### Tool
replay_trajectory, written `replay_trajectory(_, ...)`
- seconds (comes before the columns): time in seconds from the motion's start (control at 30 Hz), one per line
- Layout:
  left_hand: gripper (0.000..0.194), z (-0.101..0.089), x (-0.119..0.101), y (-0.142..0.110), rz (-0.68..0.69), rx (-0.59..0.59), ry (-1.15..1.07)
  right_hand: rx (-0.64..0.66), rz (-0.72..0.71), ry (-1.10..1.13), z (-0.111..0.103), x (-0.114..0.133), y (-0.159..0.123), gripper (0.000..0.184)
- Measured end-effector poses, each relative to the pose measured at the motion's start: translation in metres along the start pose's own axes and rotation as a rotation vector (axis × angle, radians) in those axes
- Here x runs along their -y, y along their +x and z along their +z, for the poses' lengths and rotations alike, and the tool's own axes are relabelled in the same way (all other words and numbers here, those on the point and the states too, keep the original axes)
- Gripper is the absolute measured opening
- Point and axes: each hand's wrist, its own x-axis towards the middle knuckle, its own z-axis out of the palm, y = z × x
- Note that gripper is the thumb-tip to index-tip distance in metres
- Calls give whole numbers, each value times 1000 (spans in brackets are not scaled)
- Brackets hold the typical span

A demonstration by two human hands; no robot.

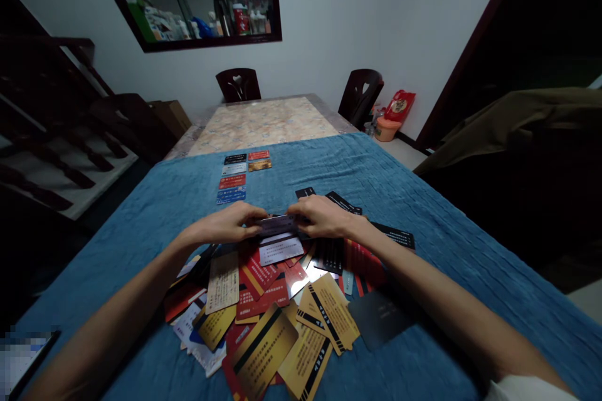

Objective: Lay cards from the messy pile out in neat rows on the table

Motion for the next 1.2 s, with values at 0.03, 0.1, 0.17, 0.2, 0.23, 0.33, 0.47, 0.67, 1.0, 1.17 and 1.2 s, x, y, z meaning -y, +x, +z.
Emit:
replay_trajectory(0.03, 20, 1, 0, 1, 2, -22, -8, -13, 1, 2, 0, 0, 0, 19)
replay_trajectory(0.1, 22, 4, 1, 3, 10, -84, -24, -56, -1, 13, 1, -1, 0, 19)
replay_trajectory(0.17, 23, 7, 2, 6, 12, -148, -39, -122, -13, 32, 2, -2, 1, 19)
replay_trajectory(0.2, 23, 9, 2, 7, 9, -177, -43, -166, -21, 44, 2, -3, 1, 18)
replay_trajectory(0.23, 24, 11, 3, 9, 4, -206, -45, -217, -30, 57, 2, -3, 1, 18)
replay_trajectory(0.33, 25, 15, 6, 13, -9, -300, -54, -377, -48, 95, 2, -4, 2, 16)
replay_trajectory(0.47, 26, 19, 10, 17, -13, -394, -86, -514, -24, 92, 2, -3, 3, 16)
replay_trajectory(0.67, 21, 22, 11, 19, 3, -538, -110, -527, 0, -55, 3, 1, 7, 22)
replay_trajectory(1.0, 12, 25, 12, 21, 10, -709, -118, -483, -78, -309, -3, 12, 32, 26)
replay_trajectory(1.17, 16, 27, 18, 23, -9, -738, -118, -485, -109, -357, 2, 13, 44, 25)
replay_trajectory(1.2, 15, 28, 19, 23, -21, -746, -118, -492, -93, -350, 4, 13, 44, 25)
